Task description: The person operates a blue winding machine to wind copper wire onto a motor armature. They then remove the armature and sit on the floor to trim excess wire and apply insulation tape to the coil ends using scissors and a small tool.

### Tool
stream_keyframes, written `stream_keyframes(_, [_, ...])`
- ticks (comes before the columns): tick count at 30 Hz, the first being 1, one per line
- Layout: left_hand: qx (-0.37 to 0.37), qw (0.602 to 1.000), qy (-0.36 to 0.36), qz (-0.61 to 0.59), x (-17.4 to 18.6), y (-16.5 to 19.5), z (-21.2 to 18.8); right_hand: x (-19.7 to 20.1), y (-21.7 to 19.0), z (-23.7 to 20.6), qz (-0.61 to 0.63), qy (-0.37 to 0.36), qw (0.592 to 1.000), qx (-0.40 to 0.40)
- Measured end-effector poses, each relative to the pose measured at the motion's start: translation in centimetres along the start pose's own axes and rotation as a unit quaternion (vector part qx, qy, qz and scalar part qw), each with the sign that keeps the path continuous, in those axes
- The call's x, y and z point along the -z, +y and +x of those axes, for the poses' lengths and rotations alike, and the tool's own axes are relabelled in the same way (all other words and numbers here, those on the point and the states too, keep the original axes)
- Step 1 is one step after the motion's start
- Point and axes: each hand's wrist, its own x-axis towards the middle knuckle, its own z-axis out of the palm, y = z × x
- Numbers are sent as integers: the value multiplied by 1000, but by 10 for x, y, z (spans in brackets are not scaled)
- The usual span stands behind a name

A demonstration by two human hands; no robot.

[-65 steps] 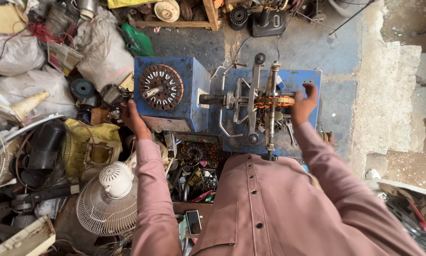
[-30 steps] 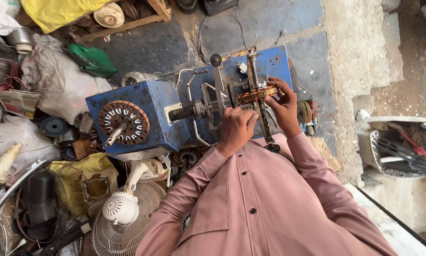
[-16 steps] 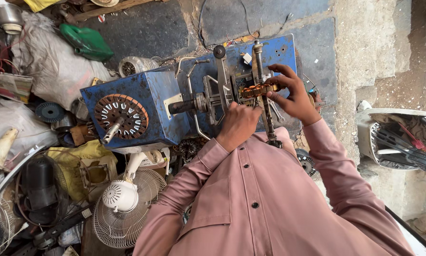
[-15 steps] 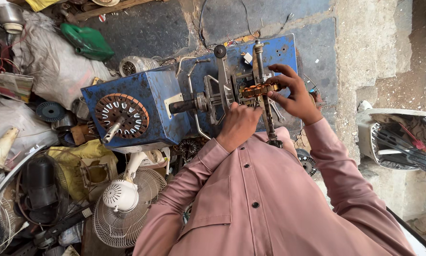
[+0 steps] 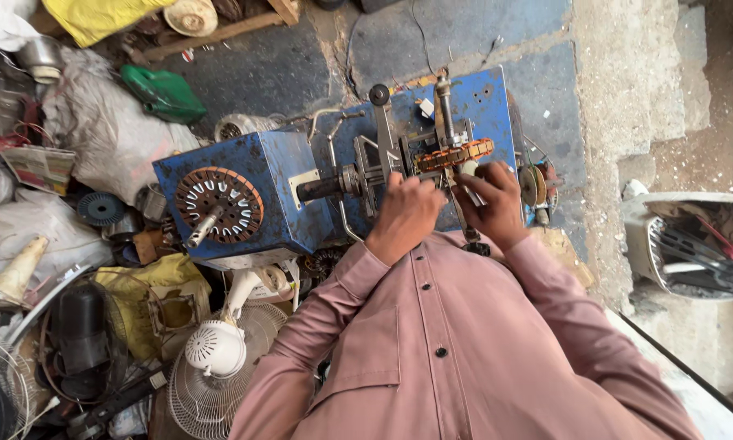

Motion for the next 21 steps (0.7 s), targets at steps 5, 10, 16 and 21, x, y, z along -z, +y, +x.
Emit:
stream_keyframes(5, [-49, 983, 171, -37, 25, -8, 45, -24, 10, -11, 321, 71, 891, -313])
stream_keyframes(10, [38, 994, 46, -91, 23, -22, 101, -38, 26, -13, 517, 116, 717, -452])
stream_keyframes(16, [54, 995, -67, -55, 10, -66, 128, -46, 34, -15, 503, 128, 724, -455])
stream_keyframes(21, [27, 986, -141, -79, 9, -96, 155, -37, 31, -13, 359, 101, 848, -378])
